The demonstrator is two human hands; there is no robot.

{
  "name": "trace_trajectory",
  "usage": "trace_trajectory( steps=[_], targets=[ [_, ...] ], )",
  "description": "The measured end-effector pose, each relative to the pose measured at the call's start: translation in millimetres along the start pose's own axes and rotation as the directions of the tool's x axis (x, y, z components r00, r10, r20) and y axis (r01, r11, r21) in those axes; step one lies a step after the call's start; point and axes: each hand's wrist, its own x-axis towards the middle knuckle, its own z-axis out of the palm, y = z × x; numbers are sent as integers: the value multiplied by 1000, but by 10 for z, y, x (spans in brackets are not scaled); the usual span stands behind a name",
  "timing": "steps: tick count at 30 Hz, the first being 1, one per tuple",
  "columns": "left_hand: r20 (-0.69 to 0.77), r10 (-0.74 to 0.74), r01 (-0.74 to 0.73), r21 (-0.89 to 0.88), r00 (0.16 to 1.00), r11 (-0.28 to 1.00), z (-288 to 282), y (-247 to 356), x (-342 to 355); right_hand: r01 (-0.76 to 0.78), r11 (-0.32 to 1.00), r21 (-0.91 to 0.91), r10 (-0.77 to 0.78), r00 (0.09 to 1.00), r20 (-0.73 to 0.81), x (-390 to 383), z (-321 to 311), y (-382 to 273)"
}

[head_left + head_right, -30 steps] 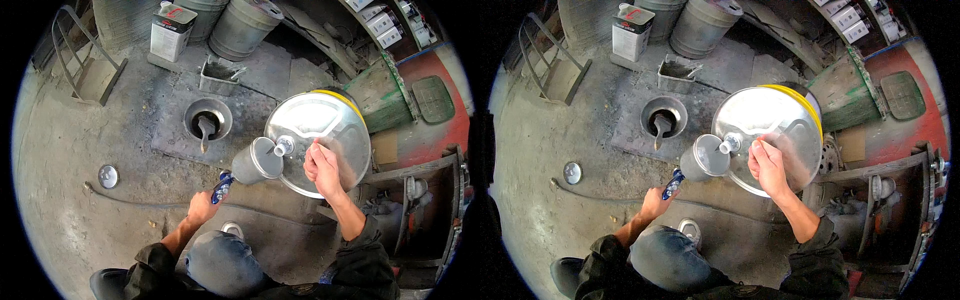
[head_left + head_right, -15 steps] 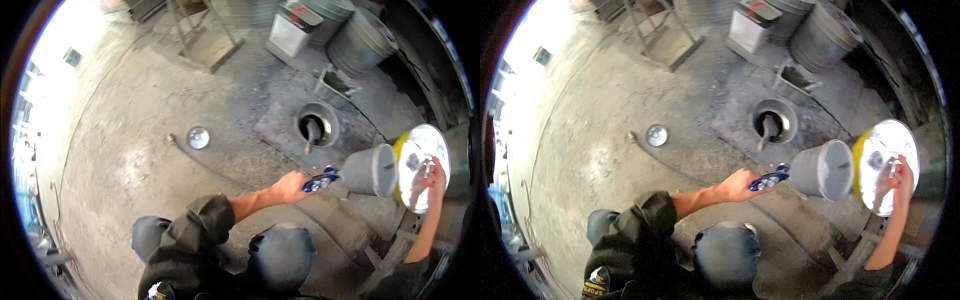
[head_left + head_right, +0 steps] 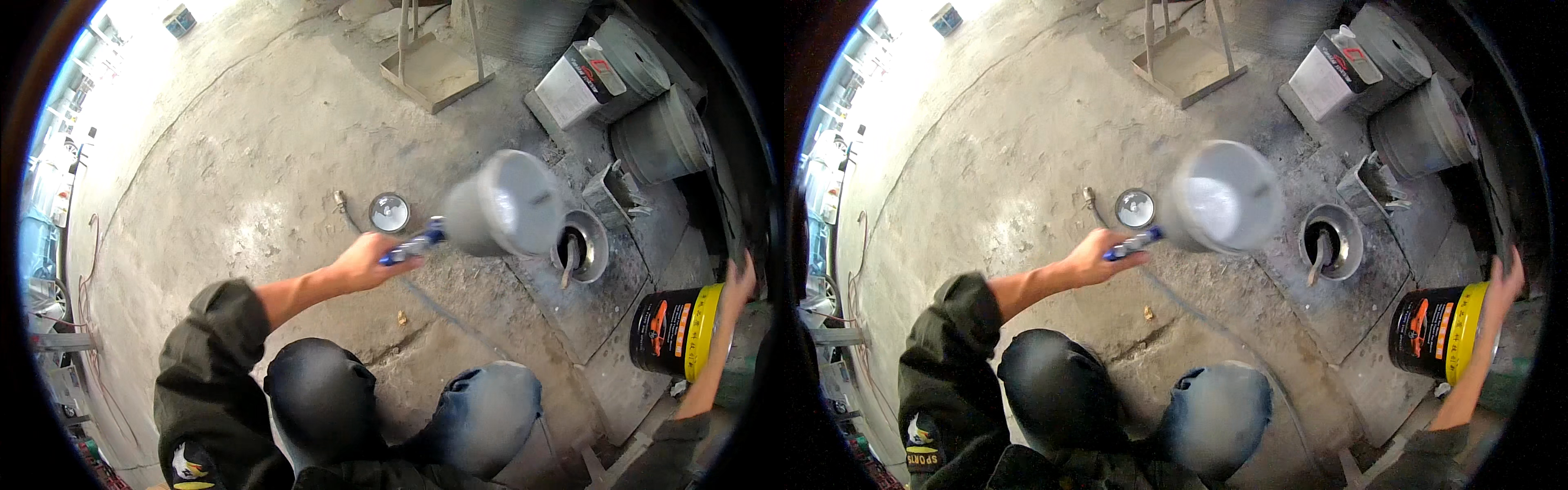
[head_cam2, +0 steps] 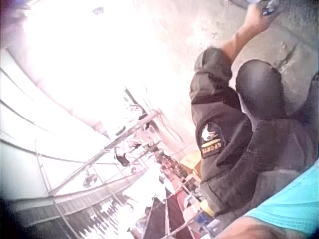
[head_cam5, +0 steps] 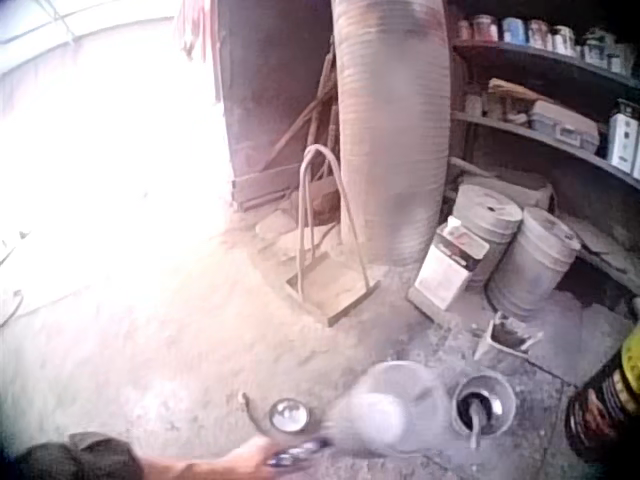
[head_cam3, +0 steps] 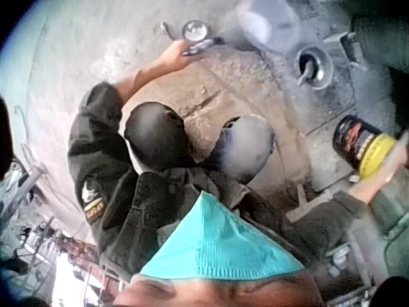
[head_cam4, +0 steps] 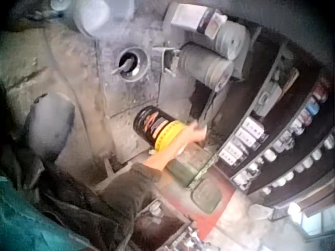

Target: The person uses a spray gun to apply paint to a car's hood, then walks to a workbench to clean the spray gun with solvent and refill it with paint from a can.

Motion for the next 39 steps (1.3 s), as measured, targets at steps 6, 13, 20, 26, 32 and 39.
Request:
trace_trajectory(
  steps=[6, 13, 20, 26, 32, 39],
  targets=[
    [-205, -378, 320, -266, 903, 909, 85, -1253, -1057, 57, 665, 745, -490, 786, 377, -428, 152, -4154],
    [-281, -738, 458, -635, 614, 622, 534, -1829, -2315, 132, 472, 871, -850, 331, 411, -1717, 1196, -6265],
    [-288, -824, 545, -637, 488, 545, 793, -1927, -2820, 131, 480, 867, -824, 405, 395, -1972, 1446, -6909],
    [-292, -758, 559, -533, 583, 635, 829, -1941, -2499, 141, 434, 890, -850, 390, 353, -1712, 963, -6786],
    [-254, -574, 463, -386, 778, 798, 921, -1686, -1609, 206, 278, 938, -937, 271, 218, -843, -216, -6051],
    [-204, -456, 390, -292, 866, 873, 1001, -1555, -1179, 1, 189, 982, -952, 245, 183, -749, -654, -5963]
  ],
)
